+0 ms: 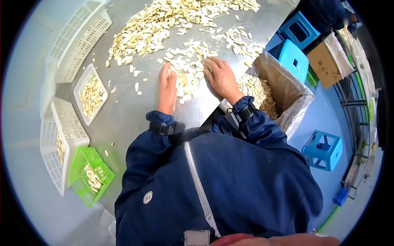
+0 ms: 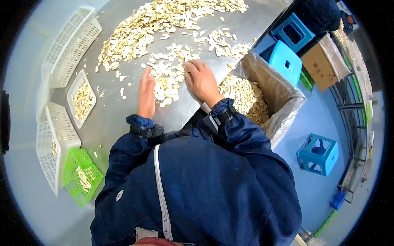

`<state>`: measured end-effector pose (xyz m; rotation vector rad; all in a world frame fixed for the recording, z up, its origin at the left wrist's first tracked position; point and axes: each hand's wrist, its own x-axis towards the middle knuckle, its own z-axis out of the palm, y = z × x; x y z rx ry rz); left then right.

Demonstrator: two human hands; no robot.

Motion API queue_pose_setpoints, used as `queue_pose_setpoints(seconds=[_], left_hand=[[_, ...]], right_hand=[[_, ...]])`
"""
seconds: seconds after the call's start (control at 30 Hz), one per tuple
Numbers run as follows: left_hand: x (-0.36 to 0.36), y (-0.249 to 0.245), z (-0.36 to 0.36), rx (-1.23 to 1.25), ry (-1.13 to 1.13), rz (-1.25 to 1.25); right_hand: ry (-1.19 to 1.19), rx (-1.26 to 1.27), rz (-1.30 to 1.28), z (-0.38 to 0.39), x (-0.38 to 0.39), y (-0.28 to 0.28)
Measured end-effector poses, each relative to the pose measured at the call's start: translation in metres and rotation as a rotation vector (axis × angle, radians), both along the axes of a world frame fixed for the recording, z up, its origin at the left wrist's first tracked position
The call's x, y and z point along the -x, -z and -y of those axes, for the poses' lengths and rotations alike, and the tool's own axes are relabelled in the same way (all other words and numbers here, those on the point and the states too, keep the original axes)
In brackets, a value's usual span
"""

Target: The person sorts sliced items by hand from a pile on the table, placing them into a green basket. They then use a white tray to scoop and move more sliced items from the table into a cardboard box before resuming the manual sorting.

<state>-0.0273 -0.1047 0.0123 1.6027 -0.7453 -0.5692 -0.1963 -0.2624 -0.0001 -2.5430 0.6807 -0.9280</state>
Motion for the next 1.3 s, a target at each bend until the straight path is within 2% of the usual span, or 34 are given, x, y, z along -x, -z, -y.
queue_pose_setpoints(seconds=[0.03,0.07,0.17,0.27,0.33,0.43,0.57,0.67,0.7,0.73,0.77,0.83,0.9,0.93,0.97,1.03,1.13,1.3], left_hand=[[0.002,-0.004,-0.001,-0.021,-0.009,-0.063],[-0.009,0.017,-0.006,0.056,0.001,-0.053],[-0.013,-0.009,-0.051,-0.100,0.133,0.590],[-0.002,-0.022,-0.066,-0.365,0.246,0.599],[0.005,-0.019,-0.056,-0.319,0.290,0.601],[0.016,-0.009,-0.024,-0.328,0.349,0.628],[0.017,-0.014,-0.005,-0.297,0.405,0.522],[-0.011,0.000,-0.031,-0.207,0.249,0.703],[-0.024,-0.002,-0.042,-0.317,0.163,0.753],[-0.035,-0.003,-0.054,-0.429,0.076,0.800],[-0.042,-0.004,-0.065,-0.454,0.014,0.723],[-0.054,-0.003,-0.082,-0.502,-0.114,0.572],[-0.059,0.019,-0.087,-0.578,-0.085,0.658],[-0.060,0.022,-0.084,-0.611,-0.071,0.702],[-0.056,0.026,-0.078,-0.526,0.015,0.695],[-0.026,0.018,-0.051,-0.354,0.182,0.674],[0.007,-0.016,-0.025,-0.269,0.333,0.451],[0.015,-0.013,-0.014,-0.339,0.357,0.496]], right_hand=[[-0.016,0.012,-0.024,0.009,-0.003,0.000],[-0.032,0.022,-0.048,0.016,-0.005,0.000],[0.013,-0.080,-0.093,0.029,-0.010,-0.004],[0.046,-0.125,-0.047,0.035,-0.010,-0.005],[0.007,-0.072,0.003,0.031,-0.010,-0.012],[-0.030,-0.104,-0.051,0.024,-0.009,-0.013],[0.020,-0.364,-0.006,0.025,0.008,-0.017],[0.124,-0.347,-0.105,0.041,0.033,-0.026],[0.196,-0.338,-0.153,0.045,0.040,-0.029],[0.246,-0.107,-0.046,0.049,0.043,-0.021],[0.279,0.086,-0.023,0.053,0.043,-0.015],[0.182,0.068,-0.011,0.051,0.032,-0.014],[0.003,-0.056,-0.032,0.037,0.012,-0.015],[-0.015,-0.040,-0.010,0.028,0.000,-0.016],[-0.067,-0.030,-0.037,0.025,-0.006,-0.018],[-0.045,-0.060,-0.031,0.028,-0.015,-0.003],[0.054,-0.205,-0.066,0.030,-0.012,-0.011],[0.081,-0.787,-0.041,0.036,0.009,-0.029]])
